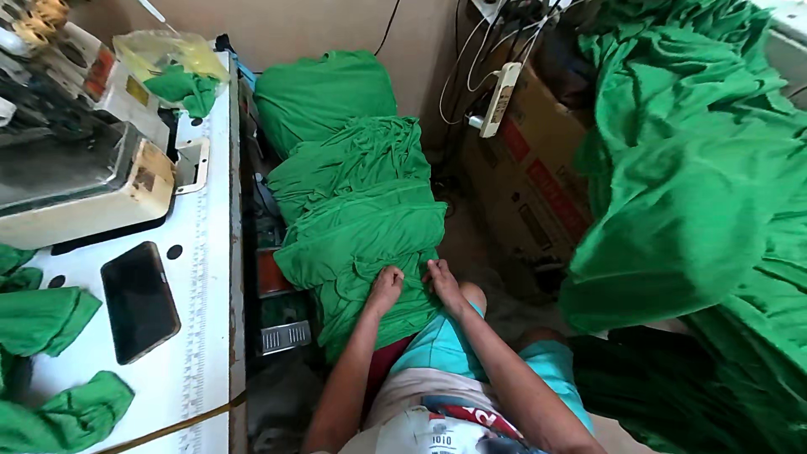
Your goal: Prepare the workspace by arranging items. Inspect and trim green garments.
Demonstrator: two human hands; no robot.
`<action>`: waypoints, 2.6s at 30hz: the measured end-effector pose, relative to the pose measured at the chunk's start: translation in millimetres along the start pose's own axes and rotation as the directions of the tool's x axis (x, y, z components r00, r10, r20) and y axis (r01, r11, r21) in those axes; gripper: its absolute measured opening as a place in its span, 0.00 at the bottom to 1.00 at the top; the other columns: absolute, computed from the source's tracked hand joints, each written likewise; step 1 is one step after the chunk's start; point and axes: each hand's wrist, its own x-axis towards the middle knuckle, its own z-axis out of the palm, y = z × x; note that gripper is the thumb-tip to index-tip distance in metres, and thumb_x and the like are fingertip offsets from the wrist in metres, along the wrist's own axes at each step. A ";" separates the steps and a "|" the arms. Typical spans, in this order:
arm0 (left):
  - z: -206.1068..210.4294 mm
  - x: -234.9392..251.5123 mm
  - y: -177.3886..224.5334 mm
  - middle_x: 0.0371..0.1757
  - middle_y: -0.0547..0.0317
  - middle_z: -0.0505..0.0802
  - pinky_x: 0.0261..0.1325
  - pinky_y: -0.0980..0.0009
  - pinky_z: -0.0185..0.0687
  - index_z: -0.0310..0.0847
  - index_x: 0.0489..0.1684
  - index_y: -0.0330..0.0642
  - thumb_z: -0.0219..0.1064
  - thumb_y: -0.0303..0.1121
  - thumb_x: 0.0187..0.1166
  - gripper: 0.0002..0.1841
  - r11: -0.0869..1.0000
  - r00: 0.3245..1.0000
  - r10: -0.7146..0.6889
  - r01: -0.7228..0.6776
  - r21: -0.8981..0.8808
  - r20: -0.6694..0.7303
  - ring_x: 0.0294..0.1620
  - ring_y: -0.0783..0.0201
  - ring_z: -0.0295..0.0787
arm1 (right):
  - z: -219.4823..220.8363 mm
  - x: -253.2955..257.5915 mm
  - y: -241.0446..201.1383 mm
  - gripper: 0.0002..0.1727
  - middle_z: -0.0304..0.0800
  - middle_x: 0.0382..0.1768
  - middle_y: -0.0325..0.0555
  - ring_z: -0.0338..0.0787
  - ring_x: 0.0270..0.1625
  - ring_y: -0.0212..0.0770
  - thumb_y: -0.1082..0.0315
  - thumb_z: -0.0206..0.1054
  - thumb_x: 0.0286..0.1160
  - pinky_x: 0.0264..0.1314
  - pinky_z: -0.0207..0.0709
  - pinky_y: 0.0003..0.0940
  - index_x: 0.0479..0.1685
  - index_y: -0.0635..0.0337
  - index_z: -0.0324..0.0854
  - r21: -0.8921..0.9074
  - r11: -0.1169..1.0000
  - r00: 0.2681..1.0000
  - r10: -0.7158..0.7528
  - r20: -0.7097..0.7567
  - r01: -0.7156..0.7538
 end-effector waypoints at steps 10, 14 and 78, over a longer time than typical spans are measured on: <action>2.7 4.9 -1.7 0.51 0.45 0.86 0.50 0.65 0.82 0.78 0.60 0.28 0.55 0.32 0.90 0.15 0.966 0.996 -0.084 0.075 -0.246 -0.028 0.43 0.61 0.83 | -6.8 -10.0 4.4 0.18 0.85 0.39 0.48 0.83 0.35 0.35 0.61 0.59 0.87 0.39 0.79 0.32 0.59 0.69 0.75 0.023 0.978 0.970 -0.208 0.125 0.206; 3.9 5.2 -3.7 0.50 0.45 0.87 0.50 0.64 0.82 0.79 0.59 0.29 0.57 0.32 0.89 0.14 0.966 0.996 -0.075 0.062 -0.249 -0.044 0.42 0.61 0.84 | -5.1 -10.6 -1.1 0.17 0.87 0.39 0.51 0.87 0.38 0.40 0.59 0.61 0.87 0.48 0.82 0.41 0.57 0.68 0.78 -0.170 0.970 0.961 -0.129 0.246 0.173; -137.8 44.6 -29.5 0.93 0.36 0.58 0.88 0.33 0.45 0.48 0.97 0.60 0.56 0.52 0.90 0.36 0.940 0.914 -0.048 0.177 0.291 -0.402 0.93 0.36 0.52 | -7.9 53.1 -120.5 0.25 0.88 0.61 0.60 0.88 0.35 0.41 0.66 0.39 0.95 0.41 0.82 0.40 0.85 0.68 0.60 -0.146 0.892 0.875 -0.449 -0.181 0.427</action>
